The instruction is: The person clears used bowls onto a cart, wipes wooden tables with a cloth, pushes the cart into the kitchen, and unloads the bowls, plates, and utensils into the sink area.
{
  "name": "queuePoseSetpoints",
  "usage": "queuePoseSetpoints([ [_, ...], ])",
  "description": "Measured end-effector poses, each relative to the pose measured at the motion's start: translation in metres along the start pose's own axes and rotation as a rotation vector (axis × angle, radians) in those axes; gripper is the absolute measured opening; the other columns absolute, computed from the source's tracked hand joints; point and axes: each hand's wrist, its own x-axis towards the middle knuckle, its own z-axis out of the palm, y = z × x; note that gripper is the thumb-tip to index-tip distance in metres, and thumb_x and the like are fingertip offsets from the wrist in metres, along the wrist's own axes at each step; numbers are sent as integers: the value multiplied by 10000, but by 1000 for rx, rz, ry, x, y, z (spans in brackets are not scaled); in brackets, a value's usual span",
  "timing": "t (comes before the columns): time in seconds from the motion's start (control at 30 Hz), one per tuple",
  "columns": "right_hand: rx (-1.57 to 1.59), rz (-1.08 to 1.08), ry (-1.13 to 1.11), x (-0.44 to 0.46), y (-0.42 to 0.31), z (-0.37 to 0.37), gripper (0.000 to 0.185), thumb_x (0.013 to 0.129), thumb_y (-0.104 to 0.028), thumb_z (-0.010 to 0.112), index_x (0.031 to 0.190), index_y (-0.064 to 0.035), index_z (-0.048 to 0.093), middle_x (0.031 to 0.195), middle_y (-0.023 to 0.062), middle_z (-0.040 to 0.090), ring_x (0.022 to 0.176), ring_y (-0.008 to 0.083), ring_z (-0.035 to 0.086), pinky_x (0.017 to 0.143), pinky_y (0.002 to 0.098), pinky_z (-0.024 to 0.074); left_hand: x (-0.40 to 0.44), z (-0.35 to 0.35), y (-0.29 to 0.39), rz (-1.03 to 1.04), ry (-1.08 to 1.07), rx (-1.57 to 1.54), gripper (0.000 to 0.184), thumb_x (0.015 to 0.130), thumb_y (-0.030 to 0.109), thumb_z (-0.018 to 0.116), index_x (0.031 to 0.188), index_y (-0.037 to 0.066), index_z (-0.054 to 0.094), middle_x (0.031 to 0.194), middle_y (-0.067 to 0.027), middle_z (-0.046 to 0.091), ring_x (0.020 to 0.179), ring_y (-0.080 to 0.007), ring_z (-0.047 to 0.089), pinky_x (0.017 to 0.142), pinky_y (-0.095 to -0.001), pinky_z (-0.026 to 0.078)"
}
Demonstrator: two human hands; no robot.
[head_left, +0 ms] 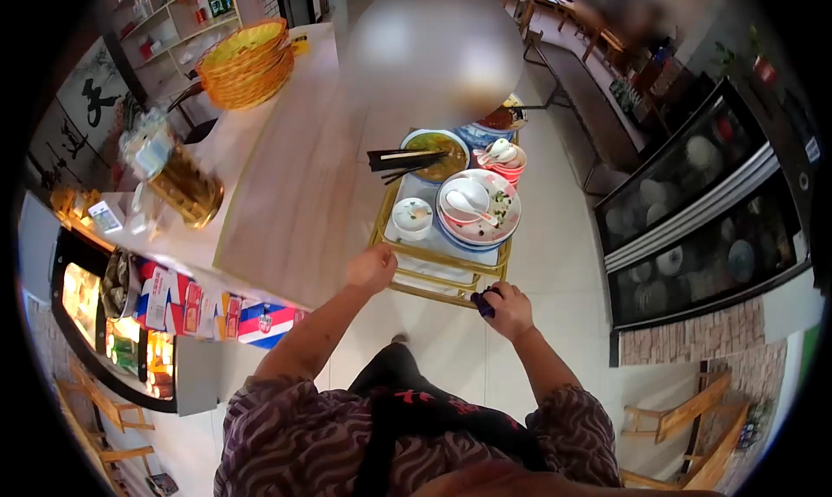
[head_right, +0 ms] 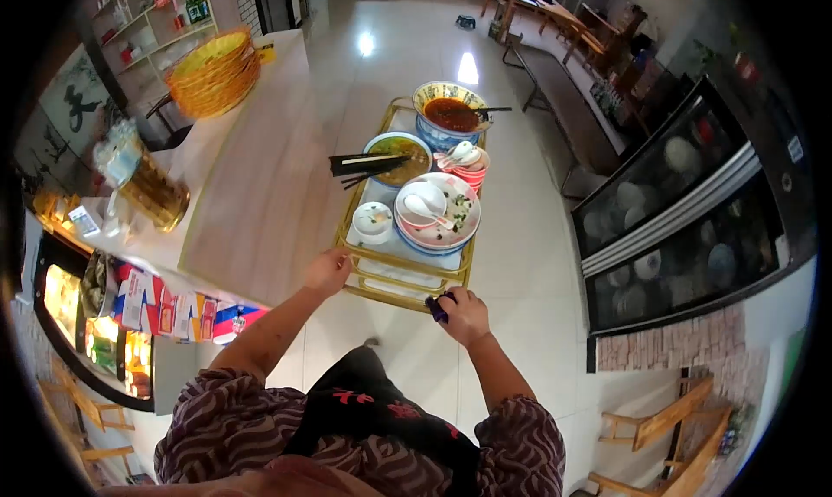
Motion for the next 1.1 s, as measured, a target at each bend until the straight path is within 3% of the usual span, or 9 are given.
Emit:
queuePoseSetpoints([
  [0.33,-3,-2,-162,82,93,3,155,719,-259,660,831,-164,614,923,51,554,810,270,577,680,385,505,93,32,26,-8,10,65,232,813,228,542,1003,111,606,880,-115,641,812,-295,617,710,-403,489],
  [0.43,58,-99,-64,125,121,17,167,703,-253,679,799,-147,593,902,60,556,764,276,572,644,388,489,140,33,29,-151,-18,-80,237,814,226,547,1009,104,603,878,-112,645,803,-276,624,707,-389,492],
  [0.63,118,-183,11,218,162,31,156,741,-259,666,719,-135,574,802,67,560,675,260,572,552,377,473,230,23,19,-48,65,27,249,811,210,551,1017,81,608,876,-121,651,794,-268,627,718,-377,493],
  [0.67,151,-232,103,232,171,47,177,742,-269,666,690,-132,569,770,63,558,636,259,572,525,375,472,246,20,21,-63,81,21,249,813,215,549,1013,81,610,873,-129,648,797,-273,625,719,-379,491],
  [0.87,149,-249,-2,313,217,78,158,731,-277,658,730,-139,581,821,66,547,705,253,584,571,366,494,332,25,16,-189,167,141,264,823,251,514,1006,85,606,876,-164,631,830,-305,609,735,-401,482],
  [0.93,157,-251,69,346,232,81,143,715,-261,664,750,-149,583,834,61,546,732,251,583,584,369,497,362,28,19,-246,205,268,274,823,259,502,1015,90,602,885,-160,630,838,-318,602,737,-410,478],
  [1.1,173,-292,109,420,270,89,147,714,-229,670,716,-118,574,802,72,557,688,254,589,565,367,489,435,15,36,-189,236,225,256,813,256,513,997,99,595,902,-131,634,837,-327,596,728,-423,475],
])
